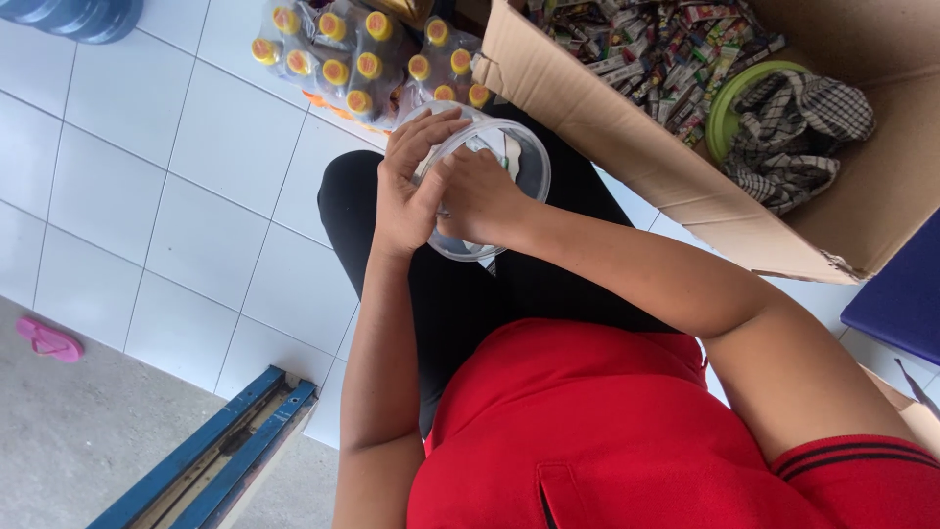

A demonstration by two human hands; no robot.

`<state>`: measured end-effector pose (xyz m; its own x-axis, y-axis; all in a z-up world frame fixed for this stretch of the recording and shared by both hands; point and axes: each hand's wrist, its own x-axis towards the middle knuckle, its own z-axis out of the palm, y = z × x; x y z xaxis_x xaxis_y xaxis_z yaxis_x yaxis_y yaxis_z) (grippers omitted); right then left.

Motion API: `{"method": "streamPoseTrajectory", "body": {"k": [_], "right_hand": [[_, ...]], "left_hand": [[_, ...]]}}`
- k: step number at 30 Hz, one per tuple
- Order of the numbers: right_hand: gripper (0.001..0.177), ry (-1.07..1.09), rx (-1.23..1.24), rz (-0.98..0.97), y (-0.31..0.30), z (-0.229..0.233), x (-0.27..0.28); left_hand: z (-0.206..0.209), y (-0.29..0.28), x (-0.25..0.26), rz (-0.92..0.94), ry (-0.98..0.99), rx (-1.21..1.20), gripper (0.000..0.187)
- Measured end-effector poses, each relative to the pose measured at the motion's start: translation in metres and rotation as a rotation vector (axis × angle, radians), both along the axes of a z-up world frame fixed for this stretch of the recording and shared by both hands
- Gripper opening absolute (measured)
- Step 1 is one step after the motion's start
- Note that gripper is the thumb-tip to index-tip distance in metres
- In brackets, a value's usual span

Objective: The person sits on the floor and sorts small snack packets from a large cardboard box into a clear plastic container held on their lap. They pick up packets one by one and place them into the container.

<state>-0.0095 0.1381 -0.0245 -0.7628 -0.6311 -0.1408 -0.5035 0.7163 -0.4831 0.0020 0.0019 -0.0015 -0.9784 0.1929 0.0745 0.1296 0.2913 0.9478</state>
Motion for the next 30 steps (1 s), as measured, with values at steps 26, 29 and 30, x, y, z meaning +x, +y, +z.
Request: {"method": "streamPoseTrajectory", "body": {"k": [26,29,30], "right_hand": [[0.027,-0.104,0.457,-0.376,0.306,-0.085,-0.106],[0.044,0.015,0.721,-0.452,0.359,-0.201,-0.114],[0.054,0.054,0.752,-0.452,0.362,-0.233,-0.109]], "left_hand": [[0.000,0.002,-0.004,-0.019,-0.069,0.019,0.040],[-0.001,0.002,-0.007,-0.013,-0.076,0.030,0.040],[0.001,-0.001,-0.007,-0.010,-0.077,0.027,0.040]]}}
